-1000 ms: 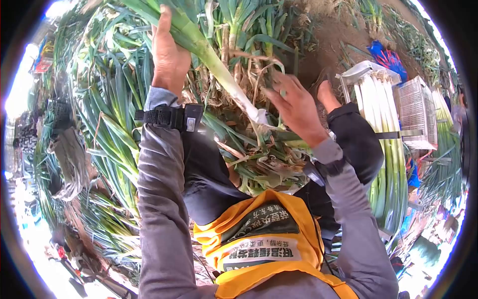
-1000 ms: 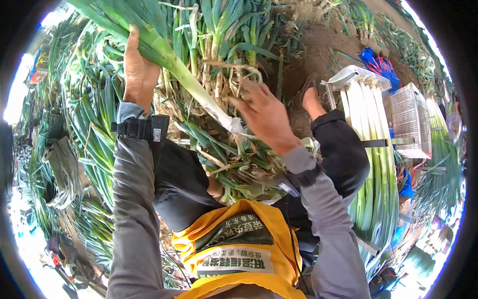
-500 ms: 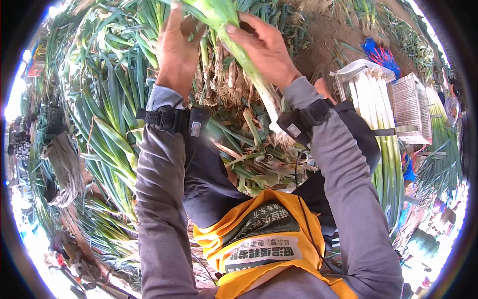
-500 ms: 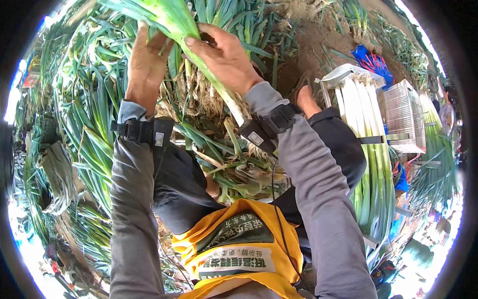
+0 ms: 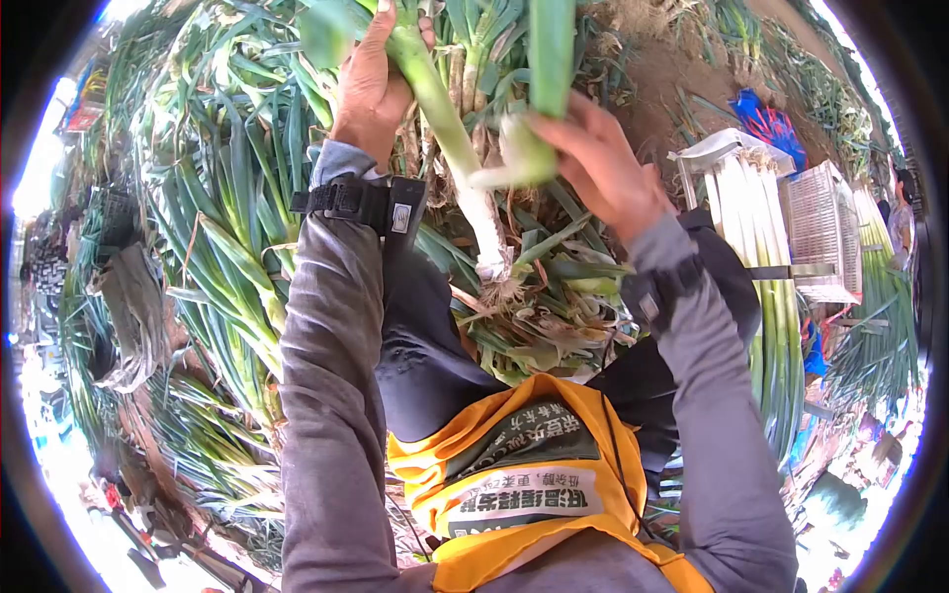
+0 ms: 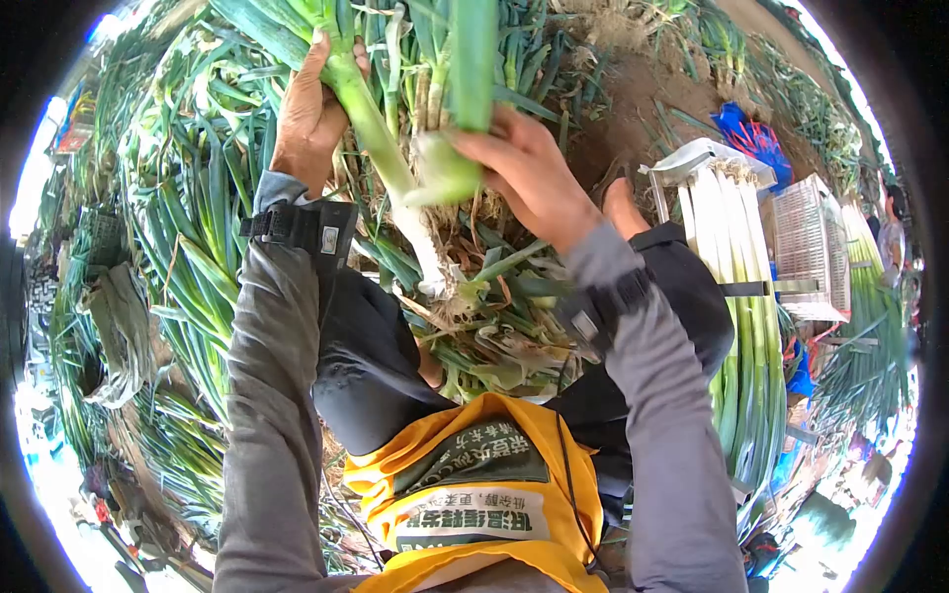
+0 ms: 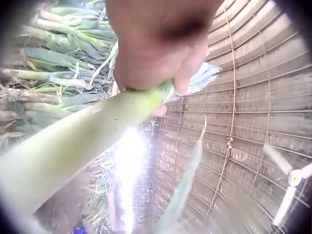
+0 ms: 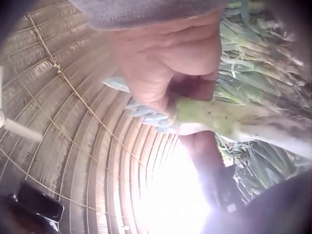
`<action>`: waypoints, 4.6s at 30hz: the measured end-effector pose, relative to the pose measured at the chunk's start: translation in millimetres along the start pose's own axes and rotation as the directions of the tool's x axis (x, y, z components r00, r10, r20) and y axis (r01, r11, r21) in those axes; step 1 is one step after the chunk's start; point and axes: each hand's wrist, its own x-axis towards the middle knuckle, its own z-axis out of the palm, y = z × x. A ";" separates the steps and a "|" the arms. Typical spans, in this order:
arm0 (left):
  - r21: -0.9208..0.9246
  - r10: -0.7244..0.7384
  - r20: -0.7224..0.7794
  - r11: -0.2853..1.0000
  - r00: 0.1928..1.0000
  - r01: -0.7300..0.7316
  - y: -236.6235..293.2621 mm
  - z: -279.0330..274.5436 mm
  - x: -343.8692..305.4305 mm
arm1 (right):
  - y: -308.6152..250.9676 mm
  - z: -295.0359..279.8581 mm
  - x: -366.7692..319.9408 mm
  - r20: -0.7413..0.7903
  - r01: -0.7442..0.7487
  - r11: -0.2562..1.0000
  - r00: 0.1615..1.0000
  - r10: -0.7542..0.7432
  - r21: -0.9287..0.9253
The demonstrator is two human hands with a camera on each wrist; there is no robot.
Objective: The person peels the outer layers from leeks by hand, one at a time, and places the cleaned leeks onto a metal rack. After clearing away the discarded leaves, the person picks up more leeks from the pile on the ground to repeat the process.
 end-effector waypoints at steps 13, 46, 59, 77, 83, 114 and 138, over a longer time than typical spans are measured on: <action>0.287 0.270 -0.105 0.930 0.957 -0.231 5.6 5.7 -16.2 | 114.2 -106.2 -93.6 -0.054 -0.035 0.474 0.998 -0.028 -0.880; 0.005 -0.174 0.243 0.984 0.954 0.178 -44.1 39.7 -22.0 | -19.6 2.2 82.6 0.130 0.276 0.938 0.959 -0.253 -0.210; 0.280 0.096 0.019 0.955 0.995 -0.098 -28.9 -0.4 5.5 | -29.1 17.4 18.7 0.052 0.400 0.889 0.915 -0.399 -0.222; 0.129 0.372 -0.171 0.927 0.913 -0.353 48.0 -53.7 4.2 | 78.7 -92.7 -62.7 -0.039 0.048 0.740 0.994 -0.100 -0.671; -0.326 0.192 -0.209 0.911 0.959 -0.253 56.1 -99.3 4.8 | 64.2 -36.3 -57.1 0.321 -0.249 0.966 0.911 0.259 -0.074; 0.686 0.789 -0.292 0.567 0.541 -0.456 55.0 -63.5 8.4 | 4.7 -99.8 -138.4 -0.539 -0.178 0.723 0.785 -0.304 -0.667; 0.808 0.742 -0.286 -0.153 0.606 0.569 177.2 -432.0 -324.8 | 336.2 -48.3 125.0 -0.080 -0.170 0.454 0.975 0.209 -0.875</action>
